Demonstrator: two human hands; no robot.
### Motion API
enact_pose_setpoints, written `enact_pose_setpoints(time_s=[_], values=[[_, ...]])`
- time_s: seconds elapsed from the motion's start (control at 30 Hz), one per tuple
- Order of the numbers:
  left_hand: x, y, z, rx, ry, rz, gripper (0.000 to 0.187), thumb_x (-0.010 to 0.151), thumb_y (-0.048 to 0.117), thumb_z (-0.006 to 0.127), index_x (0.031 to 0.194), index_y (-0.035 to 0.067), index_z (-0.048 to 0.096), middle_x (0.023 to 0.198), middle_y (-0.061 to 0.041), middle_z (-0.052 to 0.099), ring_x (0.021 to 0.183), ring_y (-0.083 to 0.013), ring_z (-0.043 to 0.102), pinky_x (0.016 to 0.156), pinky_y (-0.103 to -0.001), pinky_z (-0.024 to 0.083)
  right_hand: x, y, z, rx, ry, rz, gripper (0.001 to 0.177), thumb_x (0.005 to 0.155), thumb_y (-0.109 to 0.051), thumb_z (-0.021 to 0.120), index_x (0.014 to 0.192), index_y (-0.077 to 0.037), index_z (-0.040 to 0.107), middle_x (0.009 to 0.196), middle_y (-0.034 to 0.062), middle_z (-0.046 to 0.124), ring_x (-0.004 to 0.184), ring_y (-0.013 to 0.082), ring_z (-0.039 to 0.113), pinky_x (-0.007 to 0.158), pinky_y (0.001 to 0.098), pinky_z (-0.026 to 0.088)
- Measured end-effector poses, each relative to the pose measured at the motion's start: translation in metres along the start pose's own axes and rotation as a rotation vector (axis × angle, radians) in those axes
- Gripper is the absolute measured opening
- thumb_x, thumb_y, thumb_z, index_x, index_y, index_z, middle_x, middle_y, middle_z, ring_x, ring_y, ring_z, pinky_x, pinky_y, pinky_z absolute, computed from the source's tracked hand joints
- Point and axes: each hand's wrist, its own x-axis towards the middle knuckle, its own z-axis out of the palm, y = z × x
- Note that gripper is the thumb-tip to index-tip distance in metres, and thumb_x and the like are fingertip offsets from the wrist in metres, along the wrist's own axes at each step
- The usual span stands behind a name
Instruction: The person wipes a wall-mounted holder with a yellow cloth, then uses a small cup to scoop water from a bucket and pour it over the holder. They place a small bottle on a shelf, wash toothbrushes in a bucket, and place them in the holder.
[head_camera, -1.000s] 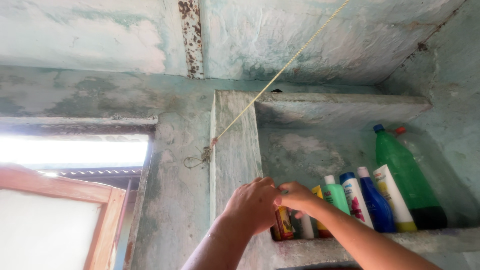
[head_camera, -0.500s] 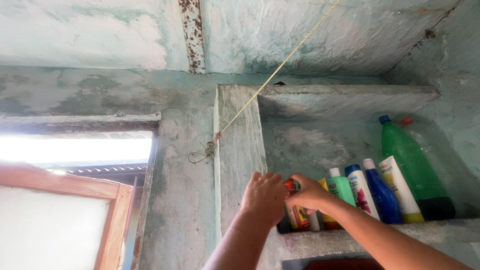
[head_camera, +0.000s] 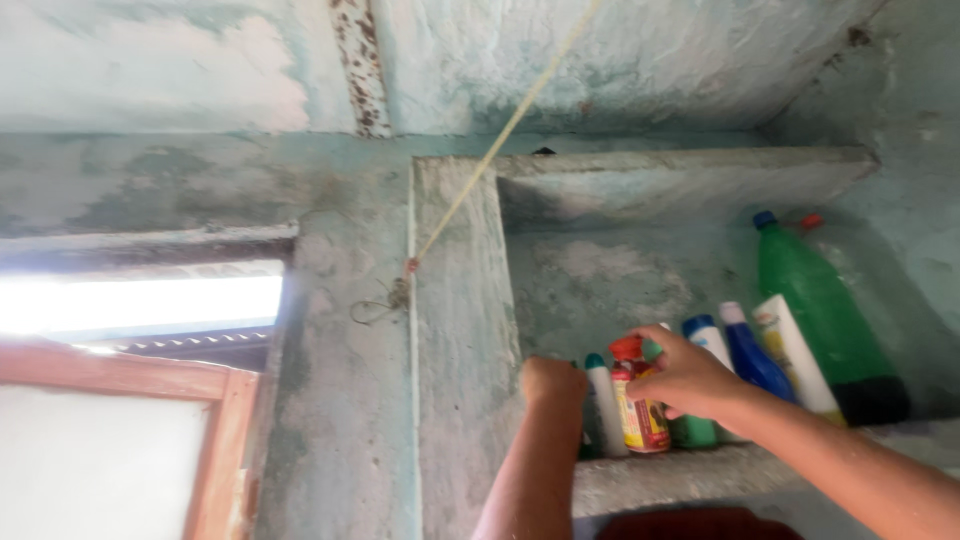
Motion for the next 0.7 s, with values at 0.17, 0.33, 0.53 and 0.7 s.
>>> enact_pose_setpoints(time_s=[0.17,0.33,0.53,0.7], values=[[-0.005,0.014,-0.006,0.199,-0.104,0.003,0.041,0.105,0.032,0.056,0.143,0.021,0.062,0.150,-0.003,0.058,0.141,-0.0261,0.052,0.108,-0.047,0.041,-0.011,0.011,-0.020,-0.074,-0.002,0.049,0.090,0.077,-0.022,0.084,0.154,-0.027,0.038,0.117,0.0086,0.070,0.107,0.0233,0.074,0.081,0.0413,0.063],[-0.020,0.015,-0.015,0.195,-0.254,-0.073,0.049,0.105,0.037,0.056,0.149,0.015,0.057,0.154,-0.009,0.053,0.142,-0.0311,0.050,0.110,-0.051,0.040,-0.012,0.014,-0.030,0.008,-0.002,0.057,0.087,0.077,-0.024,0.082,0.153,-0.025,0.040,0.113,0.0092,0.075,0.106,0.0219,0.073,0.081,0.0412,0.059],[-0.027,0.013,-0.030,0.149,-0.257,-0.053,0.054,0.100,0.038,0.062,0.148,0.015,0.058,0.155,-0.008,0.054,0.142,-0.0308,0.051,0.112,-0.051,0.041,-0.006,0.007,-0.025,0.020,0.019,0.065,0.085,0.077,-0.022,0.081,0.152,-0.024,0.041,0.114,0.0112,0.075,0.107,0.0228,0.074,0.083,0.0423,0.060],[-0.024,0.013,-0.041,0.137,-0.240,-0.041,0.058,0.096,0.039,0.068,0.148,0.015,0.059,0.155,-0.007,0.055,0.142,-0.0305,0.052,0.112,-0.050,0.042,-0.005,-0.003,-0.015,0.029,0.010,0.054,0.083,0.079,-0.021,0.081,0.152,-0.025,0.041,0.114,0.0111,0.075,0.107,0.0231,0.073,0.084,0.0418,0.060]])
